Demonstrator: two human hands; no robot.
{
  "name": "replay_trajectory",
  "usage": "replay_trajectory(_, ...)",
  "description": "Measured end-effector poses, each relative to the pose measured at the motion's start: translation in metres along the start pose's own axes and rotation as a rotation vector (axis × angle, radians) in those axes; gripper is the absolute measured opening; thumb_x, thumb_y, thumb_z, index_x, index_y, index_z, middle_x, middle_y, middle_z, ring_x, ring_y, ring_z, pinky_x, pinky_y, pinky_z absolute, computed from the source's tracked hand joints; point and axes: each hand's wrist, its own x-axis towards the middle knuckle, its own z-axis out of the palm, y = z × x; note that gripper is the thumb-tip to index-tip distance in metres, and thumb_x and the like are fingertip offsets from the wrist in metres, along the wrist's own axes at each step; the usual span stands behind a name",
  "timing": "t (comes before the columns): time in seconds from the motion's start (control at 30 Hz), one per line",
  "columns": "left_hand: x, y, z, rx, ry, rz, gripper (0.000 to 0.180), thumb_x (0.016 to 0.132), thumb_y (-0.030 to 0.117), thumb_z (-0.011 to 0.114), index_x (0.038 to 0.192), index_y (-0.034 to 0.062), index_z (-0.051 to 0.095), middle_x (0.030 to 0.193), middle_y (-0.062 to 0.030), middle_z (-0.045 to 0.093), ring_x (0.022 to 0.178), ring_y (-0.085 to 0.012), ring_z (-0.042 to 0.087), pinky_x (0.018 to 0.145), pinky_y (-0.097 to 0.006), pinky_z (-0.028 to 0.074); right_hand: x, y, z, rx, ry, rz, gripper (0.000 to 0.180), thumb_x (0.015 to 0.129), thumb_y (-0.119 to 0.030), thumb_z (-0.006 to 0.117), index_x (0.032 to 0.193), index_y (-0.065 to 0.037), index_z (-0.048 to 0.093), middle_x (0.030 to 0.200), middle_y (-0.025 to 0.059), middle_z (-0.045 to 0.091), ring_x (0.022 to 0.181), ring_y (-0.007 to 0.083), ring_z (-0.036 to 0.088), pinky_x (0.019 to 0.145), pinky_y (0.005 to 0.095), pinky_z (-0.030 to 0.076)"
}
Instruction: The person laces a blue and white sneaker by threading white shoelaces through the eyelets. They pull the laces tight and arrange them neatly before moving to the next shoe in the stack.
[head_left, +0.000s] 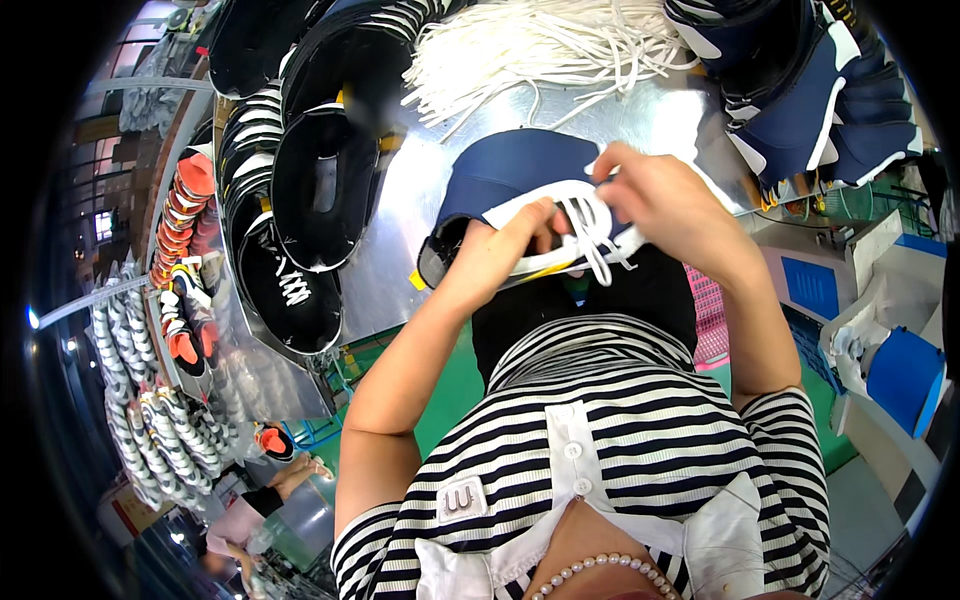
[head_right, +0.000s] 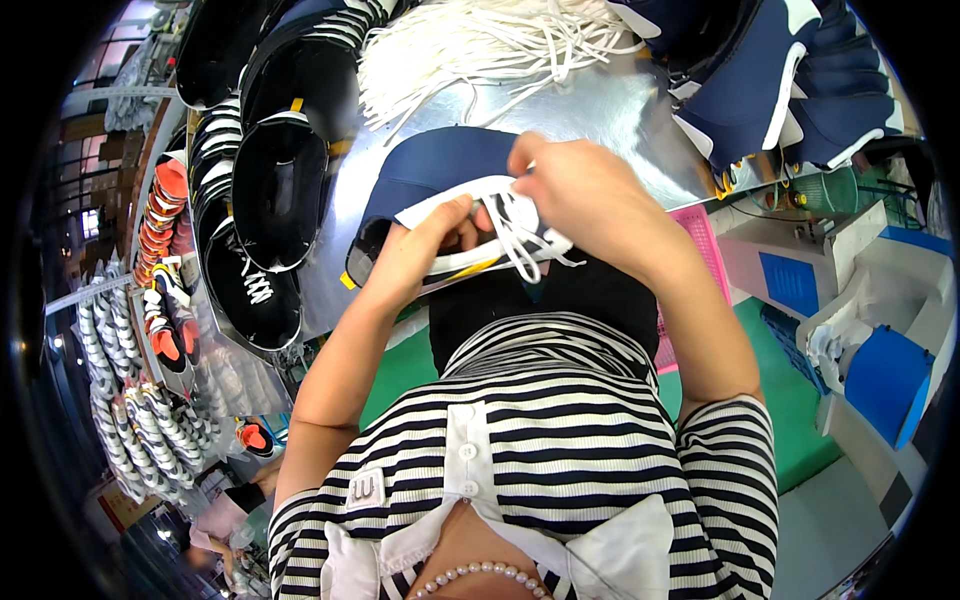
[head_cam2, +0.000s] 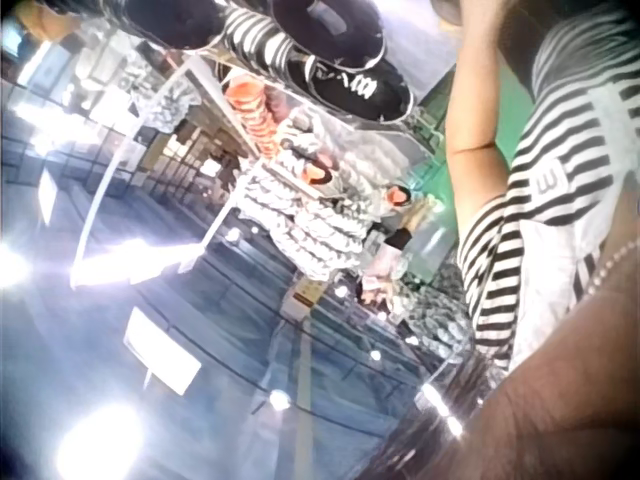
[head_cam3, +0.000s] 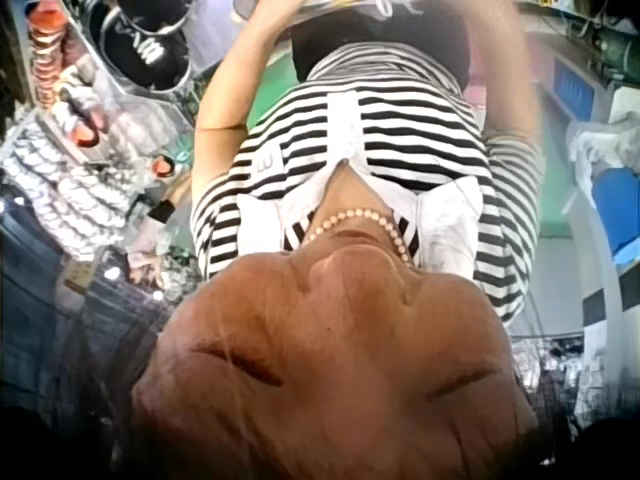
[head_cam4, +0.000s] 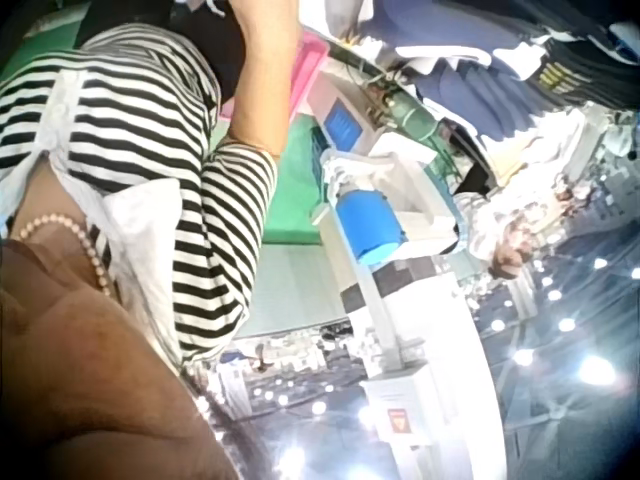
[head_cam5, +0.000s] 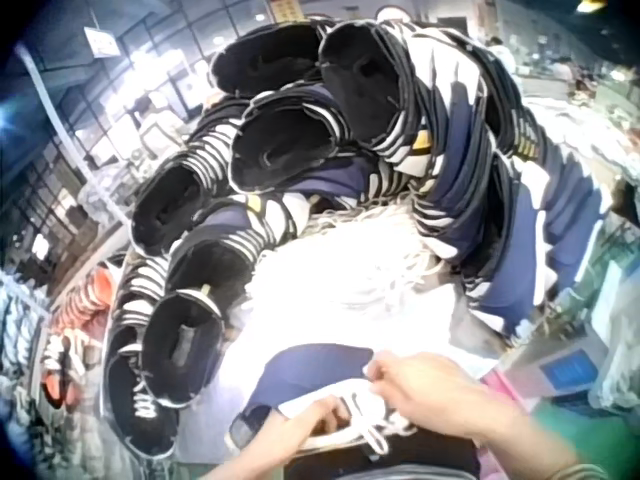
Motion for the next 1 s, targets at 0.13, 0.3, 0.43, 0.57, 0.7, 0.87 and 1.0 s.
replay_trajectory(0.13,0.006,0.007,0.000,0.065,0.010,-0.003,0.024,0.092,0.022,0.067,0.101,-0.0003,0.067,0.088,-0.0031,0.067,0.083,-0.0109,0.059,0.074,-0.027,0.048,0.013,0.022,0.037,0.521,0.399,-0.206,0.021,0.096,-0.018,0.058,0.110,-0.003,0.058,0.082,0.0150,0.067,0.073,0.0296,0.065,0.070,0.0371,0.050)
replay_trajectory(0.3,0.013,0.009,0.003,0.055,0.138,-0.085,0.038,0.082,0.013,0.080,0.115,0.0027,0.066,0.105,-0.0030,0.068,0.094,-0.0126,0.061,0.084,-0.028,0.049,0.024,0.018,0.064,0.292,0.433,-0.217,0.021,0.098,-0.018,0.056,0.113,-0.004,0.055,0.087,0.0180,0.069,0.081,0.0358,0.068,0.072,0.0433,0.052)
replay_trajectory(0.43,0.011,0.024,0.000,-0.094,0.062,-0.237,0.032,0.081,0.012,0.079,0.110,0.0050,0.068,0.099,-0.0018,0.067,0.086,-0.0118,0.059,0.076,-0.028,0.048,0.033,0.020,0.065,0.135,0.461,-0.160,0.022,0.098,-0.019,0.055,0.111,-0.001,0.054,0.085,0.0198,0.069,0.080,0.0372,0.067,0.071,0.0454,0.052)
replay_trajectory(0.57,-0.048,0.048,-0.033,-0.431,-0.114,0.064,0.028,0.076,0.003,0.073,0.101,0.0018,0.060,0.085,-0.0037,0.054,0.071,-0.0154,0.051,0.065,-0.029,0.041,0.040,0.025,0.070,0.063,0.468,-0.057,0.025,0.099,-0.023,0.054,0.114,-0.003,0.055,0.083,0.0198,0.069,0.081,0.0387,0.067,0.073,0.0468,0.051)
replay_trajectory(0.7,-0.097,0.091,-0.096,-0.744,-0.182,0.562,0.033,0.069,-0.005,0.071,0.098,0.0033,0.058,0.087,-0.0053,0.055,0.091,-0.0193,0.059,0.088,-0.033,0.049,0.041,0.021,0.068,0.132,0.501,0.003,0.025,0.099,-0.025,0.053,0.116,-0.006,0.057,0.079,0.0168,0.069,0.079,0.0381,0.067,0.072,0.0462,0.050)
replay_trajectory(0.87,-0.065,0.022,-0.003,0.820,0.212,0.638,0.018,0.072,0.006,0.081,0.084,0.0036,0.068,0.098,-0.0072,0.062,0.102,-0.0242,0.056,0.090,-0.037,0.042,0.041,0.024,0.062,0.425,0.521,-0.022,0.024,0.099,-0.022,0.054,0.114,-0.005,0.060,0.076,0.0139,0.068,0.072,0.0288,0.068,0.067,0.0387,0.051)
replay_trajectory(1.0,-0.039,-0.007,0.024,0.935,0.352,0.643,0.019,0.071,0.004,0.080,0.079,0.0042,0.063,0.098,-0.0085,0.063,0.098,-0.0291,0.057,0.085,-0.040,0.045,0.017,0.020,0.058,0.785,0.541,-0.150,0.022,0.097,-0.015,0.057,0.115,-0.003,0.059,0.071,0.0058,0.063,0.062,0.0119,0.057,0.057,0.0270,0.045)
